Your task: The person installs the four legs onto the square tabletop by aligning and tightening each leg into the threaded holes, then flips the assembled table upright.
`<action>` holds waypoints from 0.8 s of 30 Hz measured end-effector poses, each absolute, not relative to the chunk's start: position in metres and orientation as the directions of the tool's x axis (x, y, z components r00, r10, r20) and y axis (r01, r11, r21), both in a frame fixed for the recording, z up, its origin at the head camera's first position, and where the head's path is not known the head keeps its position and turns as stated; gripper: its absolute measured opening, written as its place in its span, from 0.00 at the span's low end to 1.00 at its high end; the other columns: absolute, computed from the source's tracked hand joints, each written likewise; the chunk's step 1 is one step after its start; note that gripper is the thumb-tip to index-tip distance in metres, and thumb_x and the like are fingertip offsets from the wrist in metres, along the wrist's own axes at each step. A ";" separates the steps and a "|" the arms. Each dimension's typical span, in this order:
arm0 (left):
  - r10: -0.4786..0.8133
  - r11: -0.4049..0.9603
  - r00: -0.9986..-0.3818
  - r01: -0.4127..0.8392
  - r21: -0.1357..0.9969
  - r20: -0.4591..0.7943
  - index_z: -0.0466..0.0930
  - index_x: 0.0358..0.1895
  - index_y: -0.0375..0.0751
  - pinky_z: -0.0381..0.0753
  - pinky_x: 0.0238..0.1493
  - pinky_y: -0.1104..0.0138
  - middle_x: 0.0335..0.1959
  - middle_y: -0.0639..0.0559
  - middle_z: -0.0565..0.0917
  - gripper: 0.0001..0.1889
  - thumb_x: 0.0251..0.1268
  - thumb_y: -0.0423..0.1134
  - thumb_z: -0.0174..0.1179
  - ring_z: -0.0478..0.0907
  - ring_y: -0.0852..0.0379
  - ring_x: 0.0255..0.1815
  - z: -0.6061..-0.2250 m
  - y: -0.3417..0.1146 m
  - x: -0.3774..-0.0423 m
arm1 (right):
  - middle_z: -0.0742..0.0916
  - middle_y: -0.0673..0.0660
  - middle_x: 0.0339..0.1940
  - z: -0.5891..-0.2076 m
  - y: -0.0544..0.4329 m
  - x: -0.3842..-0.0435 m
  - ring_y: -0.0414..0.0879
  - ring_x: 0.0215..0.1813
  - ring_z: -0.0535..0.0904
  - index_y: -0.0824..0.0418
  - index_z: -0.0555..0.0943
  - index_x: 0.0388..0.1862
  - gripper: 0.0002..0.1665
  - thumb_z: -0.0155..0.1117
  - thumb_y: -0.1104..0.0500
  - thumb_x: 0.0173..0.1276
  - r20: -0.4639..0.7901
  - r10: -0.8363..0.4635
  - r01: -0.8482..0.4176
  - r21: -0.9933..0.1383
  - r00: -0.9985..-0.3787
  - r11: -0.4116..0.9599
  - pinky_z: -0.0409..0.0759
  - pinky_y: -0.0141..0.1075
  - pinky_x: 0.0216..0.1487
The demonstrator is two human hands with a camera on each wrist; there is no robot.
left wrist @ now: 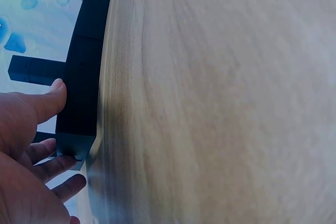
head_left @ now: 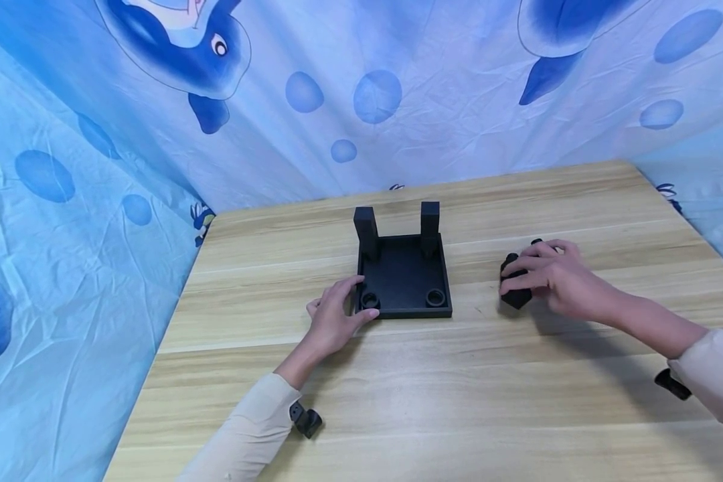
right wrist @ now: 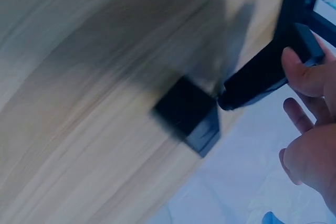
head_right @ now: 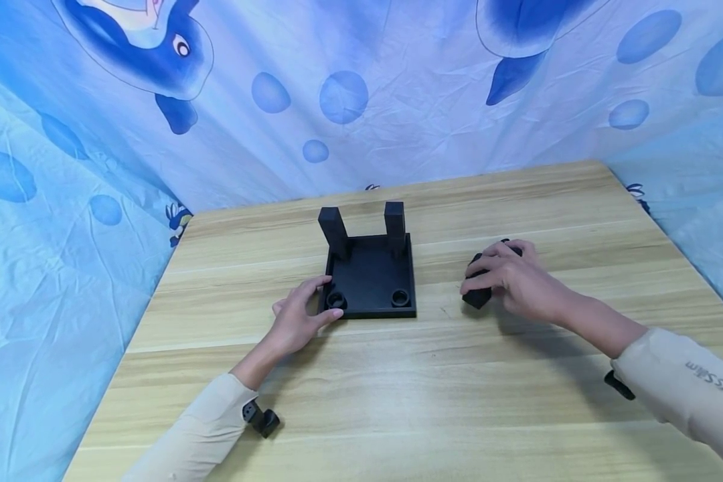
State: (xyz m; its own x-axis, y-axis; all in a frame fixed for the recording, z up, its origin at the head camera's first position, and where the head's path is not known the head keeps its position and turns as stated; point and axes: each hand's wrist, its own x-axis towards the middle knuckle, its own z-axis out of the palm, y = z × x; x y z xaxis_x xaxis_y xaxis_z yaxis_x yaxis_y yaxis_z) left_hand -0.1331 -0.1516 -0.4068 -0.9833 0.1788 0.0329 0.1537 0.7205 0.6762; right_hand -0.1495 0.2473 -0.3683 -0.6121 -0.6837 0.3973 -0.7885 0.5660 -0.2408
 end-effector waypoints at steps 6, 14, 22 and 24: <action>0.179 0.722 -0.983 0.150 0.675 0.027 0.67 0.69 0.50 0.49 0.55 0.48 0.68 0.53 0.70 0.35 0.57 0.50 0.68 0.63 0.50 0.67 -0.406 -0.151 -0.132 | 0.87 0.51 0.47 -0.351 0.231 -0.144 0.39 0.50 0.70 0.47 0.87 0.46 0.39 0.76 0.80 0.36 0.406 -0.576 -0.699 -0.505 -0.710 0.506 0.53 0.48 0.49; 0.181 0.719 -0.983 0.154 0.678 0.030 0.67 0.69 0.49 0.49 0.55 0.47 0.68 0.52 0.70 0.36 0.57 0.50 0.68 0.63 0.49 0.67 -0.406 -0.151 -0.132 | 0.86 0.48 0.47 -0.337 0.221 -0.140 0.38 0.50 0.71 0.55 0.85 0.52 0.29 0.75 0.72 0.49 0.311 -0.501 -0.552 -0.700 -0.807 0.454 0.68 0.30 0.45; 0.181 0.716 -0.983 0.152 0.681 0.029 0.68 0.69 0.49 0.48 0.54 0.48 0.67 0.52 0.70 0.35 0.57 0.49 0.68 0.64 0.50 0.67 -0.406 -0.152 -0.133 | 0.85 0.45 0.52 -0.330 0.214 -0.137 0.38 0.53 0.71 0.51 0.83 0.55 0.27 0.74 0.65 0.55 0.202 -0.426 -0.413 -0.766 -0.882 0.492 0.68 0.30 0.47; 0.180 0.717 -0.983 0.151 0.681 0.028 0.68 0.69 0.49 0.48 0.54 0.48 0.67 0.53 0.70 0.35 0.57 0.50 0.68 0.64 0.50 0.67 -0.406 -0.152 -0.133 | 0.85 0.45 0.53 -0.328 0.212 -0.136 0.38 0.55 0.70 0.48 0.83 0.55 0.27 0.74 0.63 0.56 0.158 -0.400 -0.363 -0.779 -0.903 0.512 0.68 0.31 0.47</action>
